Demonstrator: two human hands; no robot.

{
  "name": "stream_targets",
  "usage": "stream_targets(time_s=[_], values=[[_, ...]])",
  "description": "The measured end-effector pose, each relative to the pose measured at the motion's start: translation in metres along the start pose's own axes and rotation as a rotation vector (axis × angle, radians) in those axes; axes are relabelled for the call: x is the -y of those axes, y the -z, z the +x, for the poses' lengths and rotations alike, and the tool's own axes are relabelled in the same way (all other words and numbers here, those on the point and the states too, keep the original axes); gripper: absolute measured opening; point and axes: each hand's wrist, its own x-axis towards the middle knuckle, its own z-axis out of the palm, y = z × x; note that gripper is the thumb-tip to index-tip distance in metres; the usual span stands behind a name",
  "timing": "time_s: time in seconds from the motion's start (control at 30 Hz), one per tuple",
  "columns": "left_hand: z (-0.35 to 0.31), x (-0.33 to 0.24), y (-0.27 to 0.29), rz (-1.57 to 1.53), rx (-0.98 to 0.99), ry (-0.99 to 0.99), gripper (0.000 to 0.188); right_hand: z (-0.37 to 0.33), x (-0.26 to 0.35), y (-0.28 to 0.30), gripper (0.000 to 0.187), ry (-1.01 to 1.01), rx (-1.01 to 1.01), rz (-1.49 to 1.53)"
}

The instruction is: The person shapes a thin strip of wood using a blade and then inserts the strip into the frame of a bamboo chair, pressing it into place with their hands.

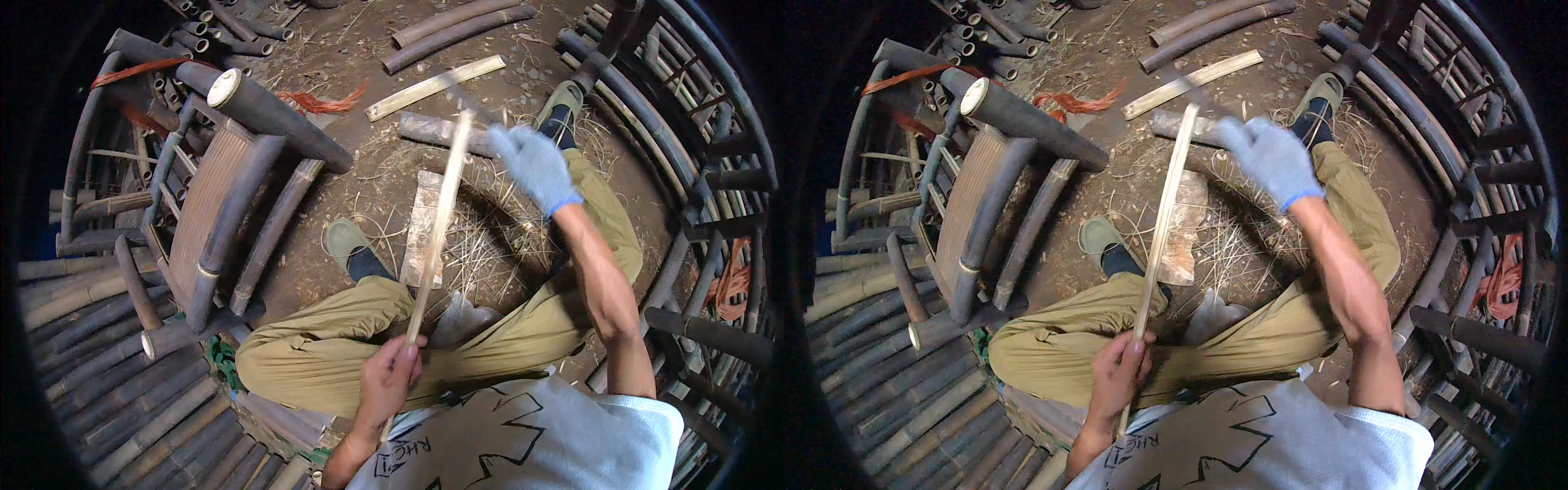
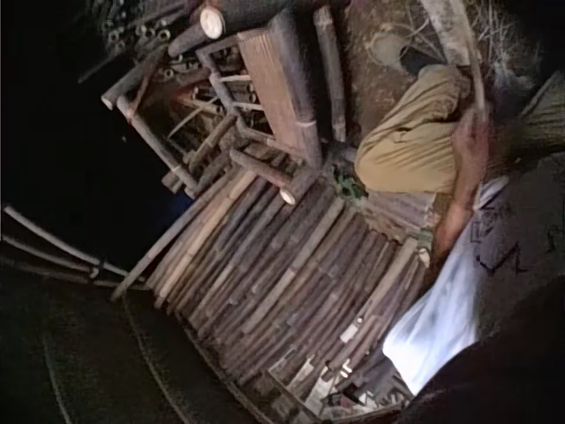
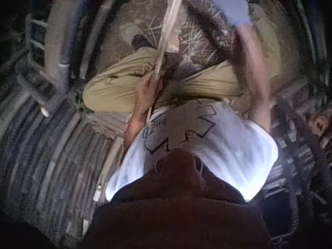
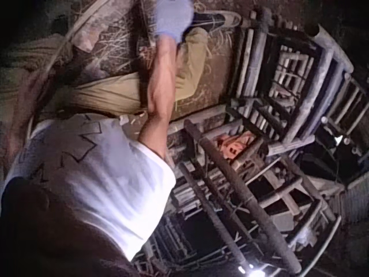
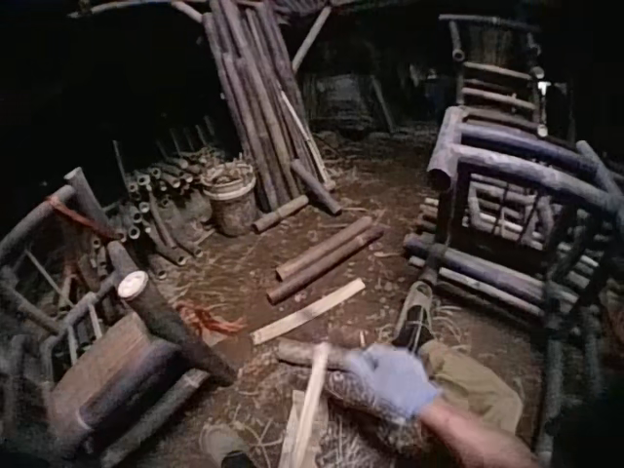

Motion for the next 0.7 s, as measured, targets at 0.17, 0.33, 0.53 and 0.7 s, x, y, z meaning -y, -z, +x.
stream_targets(time_s=[0.17,0.33,0.53,0.7], values=[[0.022,-0.008,0.015,-0.083,-0.028,0.065,0.025,-0.006,0.002,0.019,0.058,-0.004,-0.096,0.108],[0.037,-0.021,0.005,-0.002,0.003,0.024,0.027,-0.075,0.074,0.001,0.048,0.257,0.232,-0.039],[0.001,-0.008,0.014,0.084,0.018,0.021,0.028,0.008,-0.013,-0.002,0.052,0.276,-0.129,-0.038],[0.023,-0.016,-0.001,0.091,-0.032,-0.056,0.028,-0.023,0.055,-0.002,0.030,-0.457,0.274,1.505]])
